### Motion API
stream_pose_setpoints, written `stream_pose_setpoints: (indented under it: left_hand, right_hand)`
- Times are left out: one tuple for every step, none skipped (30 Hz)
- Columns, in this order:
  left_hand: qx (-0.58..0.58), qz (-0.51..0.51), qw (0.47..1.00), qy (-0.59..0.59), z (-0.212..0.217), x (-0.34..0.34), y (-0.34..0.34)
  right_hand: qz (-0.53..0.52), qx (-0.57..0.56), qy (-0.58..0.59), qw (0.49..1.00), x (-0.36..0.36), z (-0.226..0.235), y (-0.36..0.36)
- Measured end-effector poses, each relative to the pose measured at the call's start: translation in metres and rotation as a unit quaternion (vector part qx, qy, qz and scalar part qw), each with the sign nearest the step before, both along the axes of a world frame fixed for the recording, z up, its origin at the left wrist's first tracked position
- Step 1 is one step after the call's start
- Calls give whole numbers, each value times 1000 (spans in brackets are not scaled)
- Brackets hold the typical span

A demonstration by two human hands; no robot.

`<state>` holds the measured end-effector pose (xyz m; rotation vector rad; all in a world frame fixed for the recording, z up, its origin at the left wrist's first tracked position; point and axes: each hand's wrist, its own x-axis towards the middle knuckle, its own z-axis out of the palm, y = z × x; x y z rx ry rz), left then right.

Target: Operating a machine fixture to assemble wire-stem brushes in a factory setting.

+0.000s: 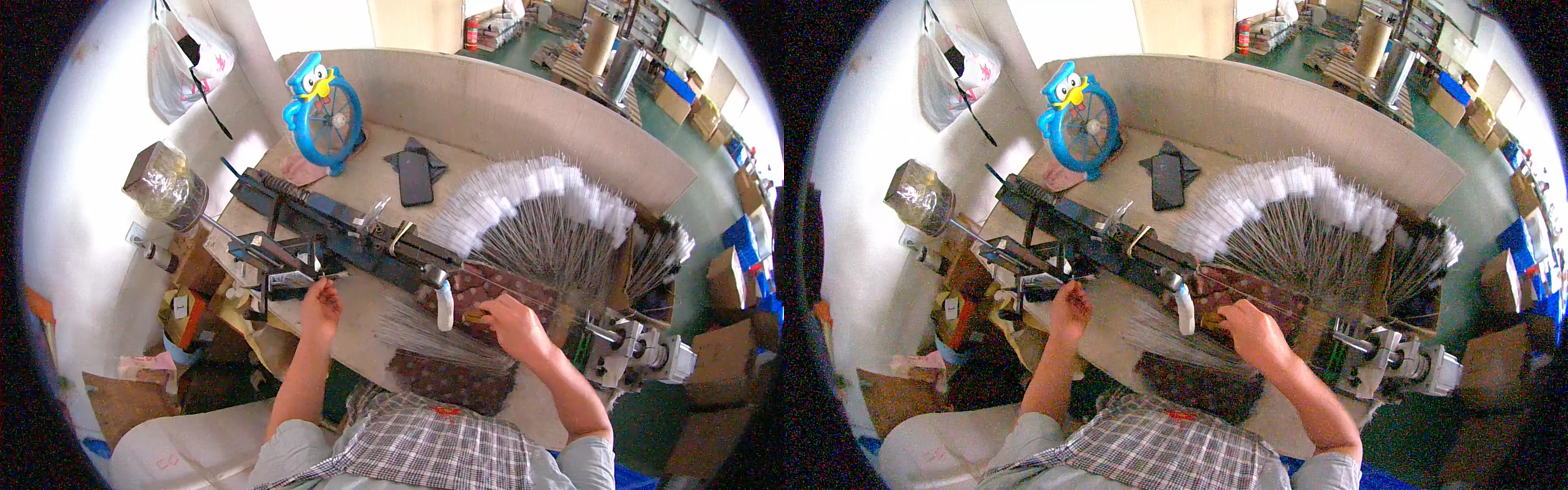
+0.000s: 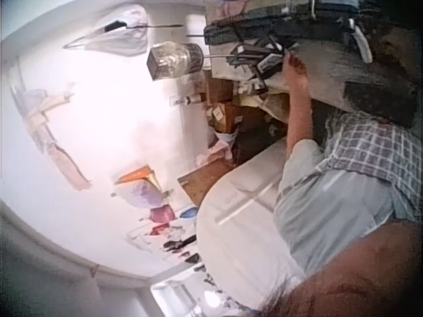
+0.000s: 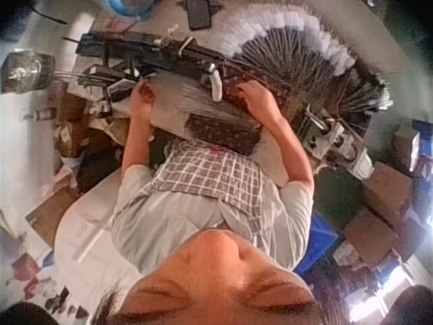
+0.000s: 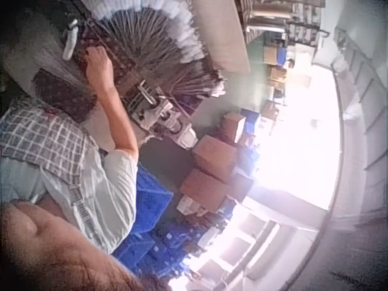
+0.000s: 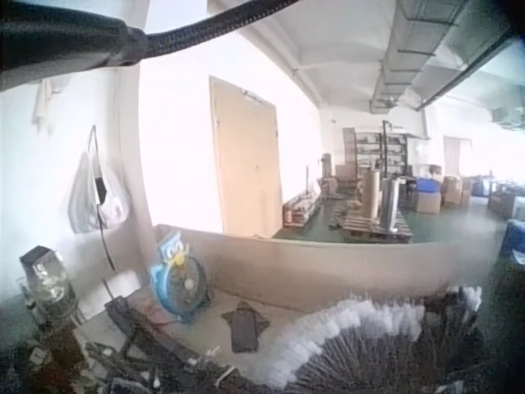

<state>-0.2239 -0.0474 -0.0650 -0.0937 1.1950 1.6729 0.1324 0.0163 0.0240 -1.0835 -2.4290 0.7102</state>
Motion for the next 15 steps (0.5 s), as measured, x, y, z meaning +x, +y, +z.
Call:
stream_pose_setpoints:
  left_hand:
    - [7,36,999,14,-3,2,1]
    - [14,72,997,27,-6,5,3]
    - [15,62,998,24,-9,16,2]
    - [80,-47,976,195,-11,35,-5]
    - [145,-155,911,352,-9,58,-8]
    - [124,-193,920,317,16,95,-6]
    - [103,-232,925,281,41,133,-3]
    - [119,-259,937,200,54,159,2]
    - [135,-286,941,117,62,180,11]
    - [140,-295,938,116,62,195,19]
    - [158,-300,934,115,60,208,27]
    - [175,-299,931,115,58,216,33]
    - [178,-302,929,116,57,221,38]
    - [175,-311,925,132,57,226,42]
    - [170,-321,920,148,55,228,44]
  right_hand:
    - [-3,6,8,1000,2,9,-2]
    - [-8,12,16,1000,3,17,-3]
    - [-18,13,13,1000,6,23,-1]
    - [-30,69,46,996,8,27,3]
    - [-43,125,75,988,10,30,7]
    - [-70,157,69,983,11,38,11]
    - [-84,156,62,982,13,40,15]
    - [-114,124,70,983,15,41,20]
    - [-146,97,79,981,19,40,23]
    - [-153,23,124,980,21,33,25]
    - [-145,-29,158,976,24,28,24]
    - [-134,-6,142,981,29,27,22]
    - [-123,17,126,984,34,27,21]
    - [-125,21,128,984,39,30,21]
    - [-133,-11,131,982,42,33,19]
